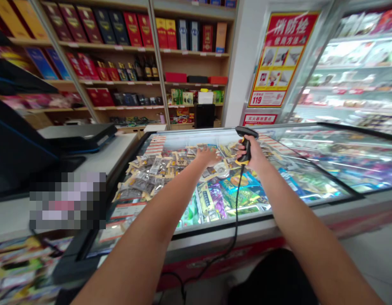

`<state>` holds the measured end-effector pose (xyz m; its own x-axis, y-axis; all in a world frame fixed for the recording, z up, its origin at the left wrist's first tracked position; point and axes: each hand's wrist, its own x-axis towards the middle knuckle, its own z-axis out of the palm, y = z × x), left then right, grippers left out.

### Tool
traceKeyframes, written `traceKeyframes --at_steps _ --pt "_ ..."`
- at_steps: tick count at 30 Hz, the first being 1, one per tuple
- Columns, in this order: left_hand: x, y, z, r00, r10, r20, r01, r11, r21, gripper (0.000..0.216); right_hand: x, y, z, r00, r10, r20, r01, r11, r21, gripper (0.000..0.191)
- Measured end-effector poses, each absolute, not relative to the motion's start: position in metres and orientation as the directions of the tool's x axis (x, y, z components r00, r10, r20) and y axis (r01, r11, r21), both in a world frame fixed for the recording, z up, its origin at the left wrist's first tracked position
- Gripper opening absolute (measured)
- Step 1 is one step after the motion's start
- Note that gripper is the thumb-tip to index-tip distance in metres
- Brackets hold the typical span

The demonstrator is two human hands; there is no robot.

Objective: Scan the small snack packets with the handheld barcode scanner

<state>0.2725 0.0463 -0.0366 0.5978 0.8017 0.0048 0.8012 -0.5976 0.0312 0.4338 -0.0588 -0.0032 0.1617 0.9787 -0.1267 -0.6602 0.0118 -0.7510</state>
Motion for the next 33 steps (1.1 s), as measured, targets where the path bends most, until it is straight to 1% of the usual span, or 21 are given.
traceKeyframes --at_steps 3,6,11,16,19,22,25,27,29,31,33 --pt "0.263 0.050 -0.046 0.627 0.778 0.025 0.779 -0.627 -0.012 0.073 0.438 -0.058 -0.003 0.156 0.980 -0.120 -0.670 0.015 -0.742 0.022" --pt "0.243 0.052 -0.048 0.648 0.760 0.053 0.762 -0.645 -0.060 0.068 0.439 -0.058 -0.003 0.194 0.972 -0.130 -0.666 0.033 -0.745 0.023" --pt "0.205 0.058 -0.045 0.660 0.748 0.072 0.749 -0.648 -0.139 0.060 0.437 -0.059 0.000 0.215 0.967 -0.137 -0.682 0.049 -0.730 0.021" --pt "0.195 0.050 -0.037 0.711 0.690 0.136 0.702 -0.685 -0.195 0.056 0.439 -0.058 0.001 0.226 0.965 -0.132 -0.688 0.062 -0.723 0.022" --pt "0.212 0.035 -0.031 0.755 0.629 0.184 0.655 -0.729 -0.197 0.054 0.444 -0.058 -0.002 0.198 0.975 -0.102 -0.693 0.066 -0.718 0.021" --pt "0.243 0.018 -0.033 0.792 0.586 0.172 0.609 -0.777 -0.156 0.056 0.450 -0.057 -0.003 0.137 0.989 -0.052 -0.678 0.055 -0.733 0.021" --pt "0.275 0.005 -0.042 0.799 0.586 0.137 0.600 -0.792 -0.109 0.071 0.454 -0.058 -0.003 0.077 0.997 -0.004 -0.623 0.045 -0.781 0.026" --pt "0.291 0.001 -0.046 0.797 0.590 0.130 0.602 -0.793 -0.093 0.067 0.454 -0.059 -0.003 0.046 0.998 0.037 -0.583 0.057 -0.811 0.030" --pt "0.299 -0.001 -0.045 0.796 0.590 0.133 0.603 -0.791 -0.098 0.056 0.454 -0.060 -0.004 0.030 0.996 0.082 -0.554 0.085 -0.828 0.033" --pt "0.297 -0.003 -0.037 0.797 0.586 0.145 0.603 -0.788 -0.127 0.048 0.451 -0.060 -0.004 0.030 0.993 0.118 -0.532 0.115 -0.839 0.035" --pt "0.286 -0.003 -0.024 0.795 0.581 0.172 0.605 -0.778 -0.170 0.048 0.448 -0.061 -0.004 0.023 0.989 0.143 -0.510 0.135 -0.849 0.037"
